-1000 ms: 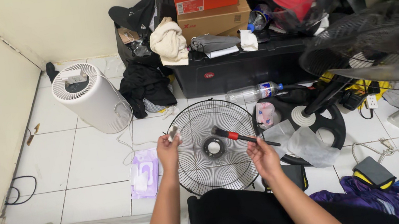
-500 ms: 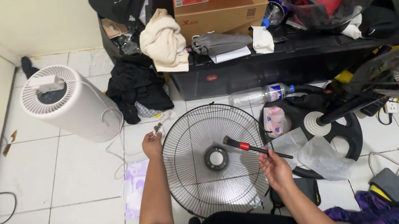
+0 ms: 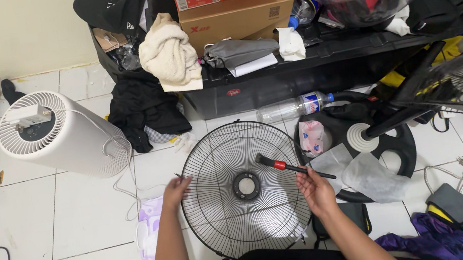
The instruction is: The person removes the front grill of a standing fan and uses a brush to clean the fan blades and grill. They wipe the brush with a tissue and continue cleaning the grill.
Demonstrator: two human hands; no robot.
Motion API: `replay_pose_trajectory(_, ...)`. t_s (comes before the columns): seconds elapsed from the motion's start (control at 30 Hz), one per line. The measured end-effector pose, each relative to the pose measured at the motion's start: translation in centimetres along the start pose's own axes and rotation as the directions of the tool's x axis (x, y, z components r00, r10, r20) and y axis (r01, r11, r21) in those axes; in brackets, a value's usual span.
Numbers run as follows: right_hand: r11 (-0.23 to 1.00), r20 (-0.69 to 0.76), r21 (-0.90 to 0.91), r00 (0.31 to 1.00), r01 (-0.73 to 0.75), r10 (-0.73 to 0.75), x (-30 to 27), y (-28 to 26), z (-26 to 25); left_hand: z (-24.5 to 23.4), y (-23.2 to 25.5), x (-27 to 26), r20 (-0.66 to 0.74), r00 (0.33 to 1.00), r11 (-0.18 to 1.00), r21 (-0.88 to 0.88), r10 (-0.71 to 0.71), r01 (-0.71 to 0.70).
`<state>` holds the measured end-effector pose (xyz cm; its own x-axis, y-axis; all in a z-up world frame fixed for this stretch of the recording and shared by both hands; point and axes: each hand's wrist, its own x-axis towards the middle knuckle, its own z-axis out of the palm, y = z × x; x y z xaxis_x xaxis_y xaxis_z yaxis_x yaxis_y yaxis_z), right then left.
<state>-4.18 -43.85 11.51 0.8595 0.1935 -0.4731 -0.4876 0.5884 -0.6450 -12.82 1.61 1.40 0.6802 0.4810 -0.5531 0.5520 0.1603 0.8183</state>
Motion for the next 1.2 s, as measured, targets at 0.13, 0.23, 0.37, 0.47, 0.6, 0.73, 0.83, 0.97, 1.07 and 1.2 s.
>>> replay_pose_trajectory(0.13, 0.999, 0.022, 0.044, 1.000, 0.004, -0.005, -0.7, 0.0, -0.4, -0.5, -2.9, -5.9, 0.228, 0.952, 0.956, -0.163, -0.203, 0.243)
replay_pose_trajectory(0.23, 0.997, 0.056, 0.074, 0.998, 0.012, -0.016, -1.4, -0.2, -0.5, 0.8, -3.9, -9.8, 0.283, 0.898, 0.903, -0.173, -0.337, 0.394)
replay_pose_trajectory(0.37, 0.998, 0.054, 0.053, 0.998, 0.023, -0.026, -2.8, -0.6, -0.7, 2.0, -4.3, -12.8, 0.339, 0.895, 0.873, -0.288, -0.291, 0.393)
replay_pose_trajectory(0.47, 0.992, 0.061, -0.072, 0.993, 0.106, -0.101, -4.6, -1.4, -0.3, 2.9, -4.3, -14.3, 0.300, 0.937, 0.890, -0.356, -0.179, 0.284)
replay_pose_trajectory(0.6, 0.901, 0.125, -0.306, 0.951, 0.307, -0.282, -7.3, -2.5, 1.0, 3.3, -4.2, -15.9, 0.217, 0.975, 0.919, -0.376, -0.037, 0.118)
replay_pose_trajectory(0.73, 0.820, 0.188, -0.407, 0.915, 0.403, -0.356, -9.1, -3.1, 2.3, 3.0, -3.0, -17.7, 0.146, 0.985, 0.871, -0.491, 0.094, -0.010)
replay_pose_trajectory(0.83, 0.781, 0.250, -0.433, 0.892, 0.451, -0.376, -9.7, -2.8, 3.4, 2.5, -1.0, -19.6, 0.062, 0.986, 0.901, -0.417, 0.156, -0.117)
replay_pose_trajectory(0.97, 0.758, 0.310, -0.451, 0.879, 0.472, -0.363, -10.4, -2.6, 4.6, 1.6, 2.1, -22.2, -0.064, 0.971, 0.843, -0.485, 0.230, -0.232)
replay_pose_trajectory(1.07, 0.710, 0.387, -0.439, 0.829, 0.550, -0.403, -11.3, -2.6, 5.9, 0.7, 4.4, -24.1, -0.137, 0.951, 0.823, -0.477, 0.276, -0.307)
replay_pose_trajectory(1.2, 0.619, 0.485, -0.438, 0.751, 0.652, -0.448, -13.0, -3.4, 8.9, 0.1, 7.3, -26.6, -0.178, 0.922, 0.791, -0.473, 0.345, -0.387)
